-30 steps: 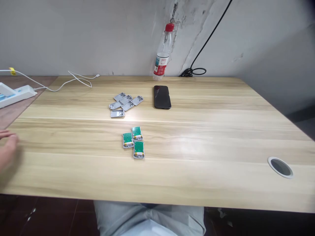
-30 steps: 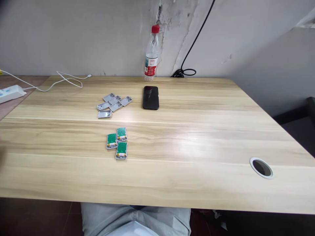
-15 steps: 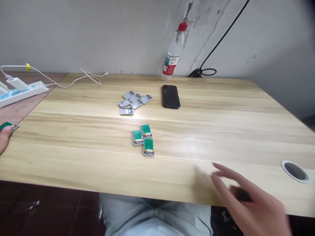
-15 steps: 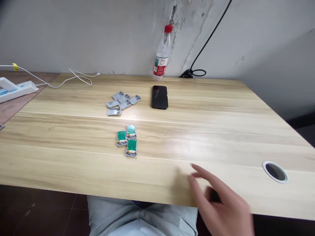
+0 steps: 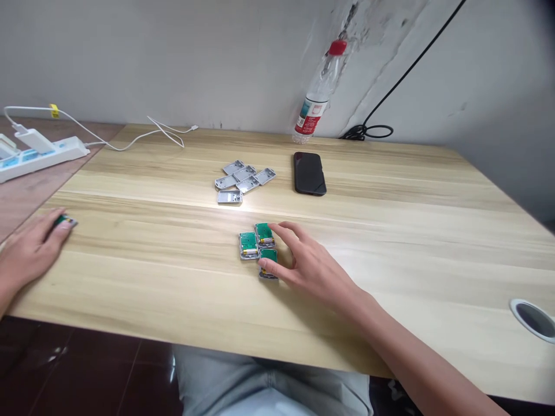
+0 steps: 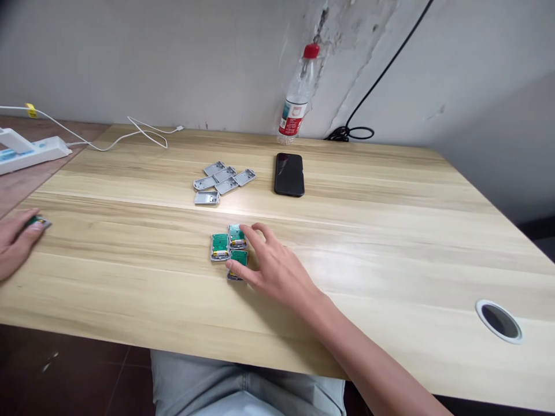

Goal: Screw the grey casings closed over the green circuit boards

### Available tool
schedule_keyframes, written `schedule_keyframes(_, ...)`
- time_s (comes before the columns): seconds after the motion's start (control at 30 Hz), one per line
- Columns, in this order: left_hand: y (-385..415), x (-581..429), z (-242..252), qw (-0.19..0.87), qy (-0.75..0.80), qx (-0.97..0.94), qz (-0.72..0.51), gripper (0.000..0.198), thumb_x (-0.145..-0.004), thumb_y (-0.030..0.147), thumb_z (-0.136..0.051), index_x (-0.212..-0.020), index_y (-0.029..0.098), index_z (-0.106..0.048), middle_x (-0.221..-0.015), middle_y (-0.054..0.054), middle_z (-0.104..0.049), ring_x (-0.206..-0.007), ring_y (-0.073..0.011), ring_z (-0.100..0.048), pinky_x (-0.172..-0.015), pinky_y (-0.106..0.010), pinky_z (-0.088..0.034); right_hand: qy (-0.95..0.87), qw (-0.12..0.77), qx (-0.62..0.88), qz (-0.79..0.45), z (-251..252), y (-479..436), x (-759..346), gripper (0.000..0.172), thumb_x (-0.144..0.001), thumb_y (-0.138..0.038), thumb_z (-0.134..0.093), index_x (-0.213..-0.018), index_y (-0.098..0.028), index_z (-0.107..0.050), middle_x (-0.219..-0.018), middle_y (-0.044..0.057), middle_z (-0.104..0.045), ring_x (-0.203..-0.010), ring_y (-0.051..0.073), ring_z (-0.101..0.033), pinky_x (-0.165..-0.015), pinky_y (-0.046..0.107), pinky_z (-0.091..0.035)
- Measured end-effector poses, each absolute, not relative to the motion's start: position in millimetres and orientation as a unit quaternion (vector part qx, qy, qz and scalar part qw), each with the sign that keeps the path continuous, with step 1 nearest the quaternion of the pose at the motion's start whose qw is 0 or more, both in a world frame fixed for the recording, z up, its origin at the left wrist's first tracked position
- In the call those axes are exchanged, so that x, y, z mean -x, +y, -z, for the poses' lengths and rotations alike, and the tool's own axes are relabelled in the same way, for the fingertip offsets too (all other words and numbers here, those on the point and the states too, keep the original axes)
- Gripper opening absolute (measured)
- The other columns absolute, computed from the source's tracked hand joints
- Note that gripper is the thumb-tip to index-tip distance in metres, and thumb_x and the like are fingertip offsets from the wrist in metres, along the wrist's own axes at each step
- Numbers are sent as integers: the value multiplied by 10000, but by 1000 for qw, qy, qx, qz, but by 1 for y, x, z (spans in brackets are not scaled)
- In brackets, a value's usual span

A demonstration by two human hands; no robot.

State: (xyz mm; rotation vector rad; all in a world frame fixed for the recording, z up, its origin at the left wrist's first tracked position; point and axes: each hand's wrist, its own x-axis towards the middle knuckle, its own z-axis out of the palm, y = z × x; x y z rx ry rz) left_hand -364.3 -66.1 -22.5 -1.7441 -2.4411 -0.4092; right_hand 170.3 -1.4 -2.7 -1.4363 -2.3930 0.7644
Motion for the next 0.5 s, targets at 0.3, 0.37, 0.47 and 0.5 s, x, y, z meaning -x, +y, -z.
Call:
schedule_keyframes(0.3,-38,134,21,-71,-579,807,92,573,-1019,488,-360,-1493,175,-436,-1590,-116,-410,-1513,-289,-311,-1249,-508,-273,-829,199,453,-260,15,34,-166,557,-957,-584,-514,-1368,-208,-522,-1391,138,-580,-1173,318,-608,-929,426,-514)
schedule_keyframes(0.37,-29,102,23,-82,-528,840,94,558,-1028,460,-350,-1502,177,-432,-1597,-119,-398,-1508,-280,-324,-1257,-497,-270,-799,241,482,-267,18,44,-172,448,-968,-546,-509,-1236,-195,-585,-1270,125,-656,-1000,279,-657,-829,401,-522)
schedule_keyframes(0.47,-21,76,24,-79,-513,847,109,539,-1033,419,-357,-1503,165,-430,-1590,-139,-404,-1507,-273,-327,-1257,-496,-280,-750,277,509,-319,20,52,-182,351,-966,-514,-512,-1075,-196,-611,-1137,96,-705,-806,219,-660,-682,350,-499)
schedule_keyframes(0.5,-20,71,24,-80,-513,848,110,537,-1034,412,-360,-1500,154,-431,-1588,-148,-405,-1508,-274,-325,-1257,-496,-281,-740,283,510,-335,21,53,-184,337,-964,-507,-511,-1049,-196,-610,-1111,92,-709,-812,216,-663,-667,341,-492)
